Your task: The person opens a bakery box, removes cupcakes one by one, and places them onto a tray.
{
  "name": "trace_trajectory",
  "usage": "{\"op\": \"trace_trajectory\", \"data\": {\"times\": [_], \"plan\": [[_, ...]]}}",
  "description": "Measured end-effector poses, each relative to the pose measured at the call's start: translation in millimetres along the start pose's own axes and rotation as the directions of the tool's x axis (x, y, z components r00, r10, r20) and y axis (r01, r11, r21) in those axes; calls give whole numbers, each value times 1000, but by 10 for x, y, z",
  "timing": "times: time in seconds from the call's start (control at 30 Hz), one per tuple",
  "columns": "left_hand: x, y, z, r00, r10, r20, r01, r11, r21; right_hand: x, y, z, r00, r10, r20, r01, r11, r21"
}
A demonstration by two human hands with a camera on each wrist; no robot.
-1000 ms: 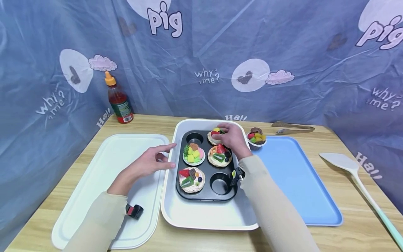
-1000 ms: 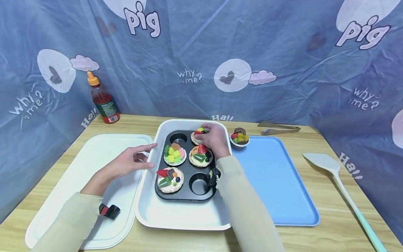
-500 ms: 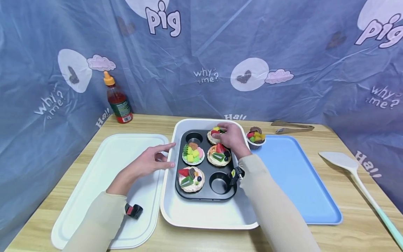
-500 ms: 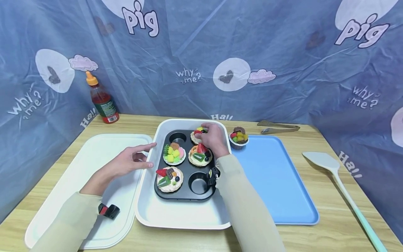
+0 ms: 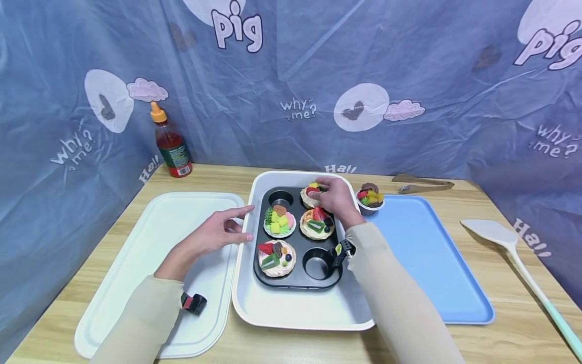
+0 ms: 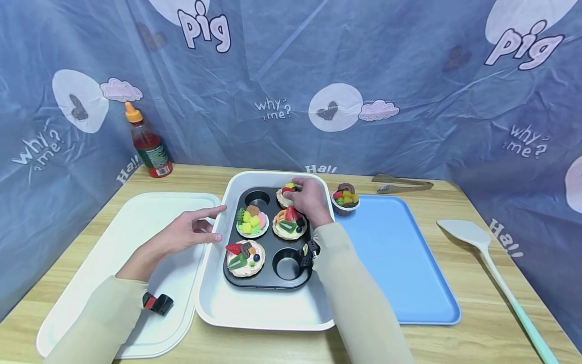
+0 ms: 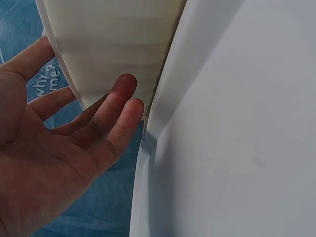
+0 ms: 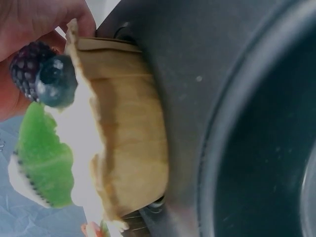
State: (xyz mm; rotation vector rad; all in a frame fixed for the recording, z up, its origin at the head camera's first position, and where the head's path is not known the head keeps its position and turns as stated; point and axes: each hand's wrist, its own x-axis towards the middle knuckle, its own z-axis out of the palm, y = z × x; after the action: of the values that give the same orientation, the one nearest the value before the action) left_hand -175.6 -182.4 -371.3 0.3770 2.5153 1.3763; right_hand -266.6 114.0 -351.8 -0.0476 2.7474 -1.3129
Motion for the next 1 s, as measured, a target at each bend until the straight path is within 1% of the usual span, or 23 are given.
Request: {"op": "trace_trajectory", "data": {"times": [0.1,0.23,0.47,0.67,0.77,0.87,1.0], "plan": [[8,-2,4,1000,2,2,-2,1000,0,-9,-3,-12,1000,-24,-15,23,999,-31],[7,-2,0,1000,10,5,-10,1000,-5,-12,0,-7,999,-34,-26,33,999,-18],[-5,-2,-7,1000,19,5,-19,1000,-1,2,5,2,1000,-13,-15,13,999,-31],[-7,-9,-3,1000,27,4,-27,1000,-5,6,12,4,1000,-14,-18,14,999,-30],[-7,-9,-7,1000,31,3,-31,1000,-8,9,10,-1,1000,-14,-24,14,1000,4],[-6,-14,-11,1000,29,4,-29,1000,-5,13,7,-16,1000,7,-30,-5,996,89],[-3,-25,-8,999,35,6,-35,999,0,20,7,-41,998,55,-17,-51,981,189]]}}
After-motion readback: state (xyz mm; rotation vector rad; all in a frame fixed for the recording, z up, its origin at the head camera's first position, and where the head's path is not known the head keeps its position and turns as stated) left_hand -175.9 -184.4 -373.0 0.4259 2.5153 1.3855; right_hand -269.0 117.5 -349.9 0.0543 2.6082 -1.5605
